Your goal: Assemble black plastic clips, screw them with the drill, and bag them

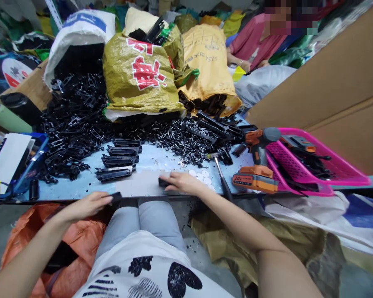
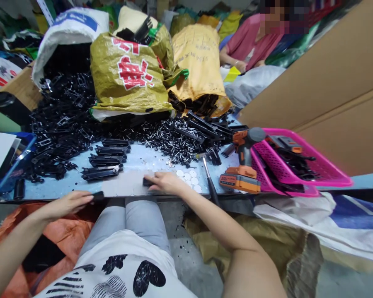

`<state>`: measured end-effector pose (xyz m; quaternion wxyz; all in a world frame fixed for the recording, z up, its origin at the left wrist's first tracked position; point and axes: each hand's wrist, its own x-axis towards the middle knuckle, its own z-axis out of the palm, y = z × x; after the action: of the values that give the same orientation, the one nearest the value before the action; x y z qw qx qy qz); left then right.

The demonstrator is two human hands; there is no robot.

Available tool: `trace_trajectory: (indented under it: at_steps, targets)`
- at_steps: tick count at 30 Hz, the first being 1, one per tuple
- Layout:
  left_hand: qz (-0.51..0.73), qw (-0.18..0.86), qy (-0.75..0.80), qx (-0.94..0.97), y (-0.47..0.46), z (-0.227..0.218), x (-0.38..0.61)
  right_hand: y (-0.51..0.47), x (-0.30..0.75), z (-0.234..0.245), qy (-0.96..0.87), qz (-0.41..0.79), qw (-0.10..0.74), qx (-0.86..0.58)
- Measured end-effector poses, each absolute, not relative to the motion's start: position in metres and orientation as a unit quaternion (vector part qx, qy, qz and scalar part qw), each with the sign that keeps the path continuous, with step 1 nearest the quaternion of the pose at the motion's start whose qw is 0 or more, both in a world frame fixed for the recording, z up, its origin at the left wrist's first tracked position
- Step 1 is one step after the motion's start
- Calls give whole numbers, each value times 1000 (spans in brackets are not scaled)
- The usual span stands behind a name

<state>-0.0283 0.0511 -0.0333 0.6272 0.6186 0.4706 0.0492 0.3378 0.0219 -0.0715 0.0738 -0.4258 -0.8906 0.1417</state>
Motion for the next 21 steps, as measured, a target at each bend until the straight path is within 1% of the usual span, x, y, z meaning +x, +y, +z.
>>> trace_trajectory:
  at_steps: [2, 4, 5, 7, 9, 10, 11, 13, 15, 17, 18, 19, 20, 21]
  targets:
    - [77, 528, 493, 688, 55, -31, -32, 32, 344, -69, -866, 92, 87, -484]
    - [87, 450, 466, 757, 52, -32, -15, 37, 332, -63, -846, 75, 144, -508]
    - [88, 423, 445, 784, 49, -34, 0, 36, 321, -60, -841, 92, 182, -502]
    - [100, 374, 413, 824, 40, -38, 33, 29, 296, -53, -842, 175, 246, -448]
    - [140, 329, 394, 847, 33, -43, 59, 18, 283, -48, -848, 260, 276, -371]
    - [163, 311, 383, 854, 32, -45, 68, 13, 286, -45, -846, 274, 289, -355]
    - [182, 293, 372, 862, 32, -48, 73, 7, 297, -42, -835, 261, 308, -373]
    - [212, 257, 353, 874, 37, -54, 74, -5, 344, -32, -766, 155, 367, -504]
    - [228, 234, 346, 880, 44, -61, 67, -21, 418, -18, -606, -10, 419, -676]
    - [228, 231, 355, 877, 51, -68, 57, -45, 503, -4, -503, -90, 442, -738]
    - [227, 231, 363, 874, 53, -71, 52, -58, 543, 1, -463, -118, 439, -761]
    - [226, 228, 371, 871, 55, -74, 47, -71, 577, 4, -405, -168, 406, -802]
    - [227, 222, 379, 869, 55, -76, 44, -82, 605, 5, -372, -187, 368, -832]
    - [228, 215, 385, 868, 55, -77, 40, -90, 625, 4, -380, -175, 328, -847]
